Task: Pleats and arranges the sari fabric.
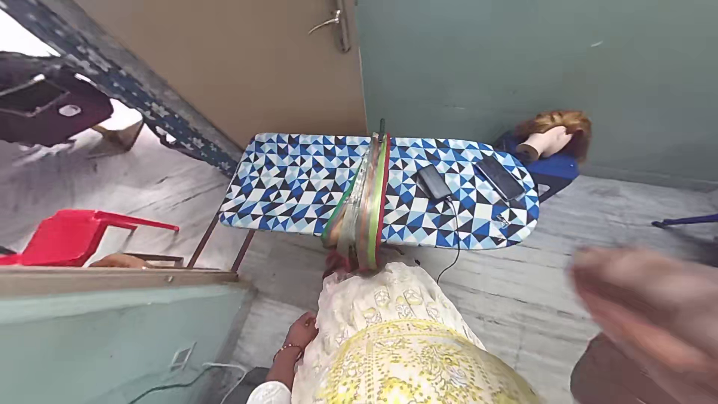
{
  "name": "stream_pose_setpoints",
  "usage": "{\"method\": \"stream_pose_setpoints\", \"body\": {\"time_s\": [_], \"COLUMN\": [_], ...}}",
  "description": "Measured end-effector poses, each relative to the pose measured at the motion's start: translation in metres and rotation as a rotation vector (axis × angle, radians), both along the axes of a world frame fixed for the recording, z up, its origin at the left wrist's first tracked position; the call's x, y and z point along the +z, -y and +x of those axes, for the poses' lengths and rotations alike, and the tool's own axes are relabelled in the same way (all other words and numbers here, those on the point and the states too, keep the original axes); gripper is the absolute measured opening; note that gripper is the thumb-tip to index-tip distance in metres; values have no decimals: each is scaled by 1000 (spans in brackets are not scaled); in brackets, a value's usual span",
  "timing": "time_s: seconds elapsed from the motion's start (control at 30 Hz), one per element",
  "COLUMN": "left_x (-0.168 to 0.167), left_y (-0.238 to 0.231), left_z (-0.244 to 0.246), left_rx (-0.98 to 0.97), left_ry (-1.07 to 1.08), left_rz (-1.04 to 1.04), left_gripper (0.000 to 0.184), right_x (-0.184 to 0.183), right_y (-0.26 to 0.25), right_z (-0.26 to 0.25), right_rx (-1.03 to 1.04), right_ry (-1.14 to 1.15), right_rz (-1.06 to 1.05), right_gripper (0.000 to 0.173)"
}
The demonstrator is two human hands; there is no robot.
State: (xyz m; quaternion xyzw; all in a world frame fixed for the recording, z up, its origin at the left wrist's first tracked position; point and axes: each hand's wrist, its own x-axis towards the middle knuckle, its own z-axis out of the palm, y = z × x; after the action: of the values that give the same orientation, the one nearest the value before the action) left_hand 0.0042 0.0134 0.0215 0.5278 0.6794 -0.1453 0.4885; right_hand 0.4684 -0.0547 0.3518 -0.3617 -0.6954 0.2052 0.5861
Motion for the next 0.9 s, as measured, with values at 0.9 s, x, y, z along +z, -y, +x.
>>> {"method": "stream_pose_setpoints", "body": {"time_s": [0.9], "left_x": [44], "left_y": [36], "left_z": [-63], "left_rx": [508], "left_ry": [-22], "left_rz": [407], "left_gripper": [37], "right_x": [-249], "right_y": [-90], "right_z": [-54], "right_rx": [-26], "right_ry": [221], "right_rz": [-867], "right_gripper": [27]}}
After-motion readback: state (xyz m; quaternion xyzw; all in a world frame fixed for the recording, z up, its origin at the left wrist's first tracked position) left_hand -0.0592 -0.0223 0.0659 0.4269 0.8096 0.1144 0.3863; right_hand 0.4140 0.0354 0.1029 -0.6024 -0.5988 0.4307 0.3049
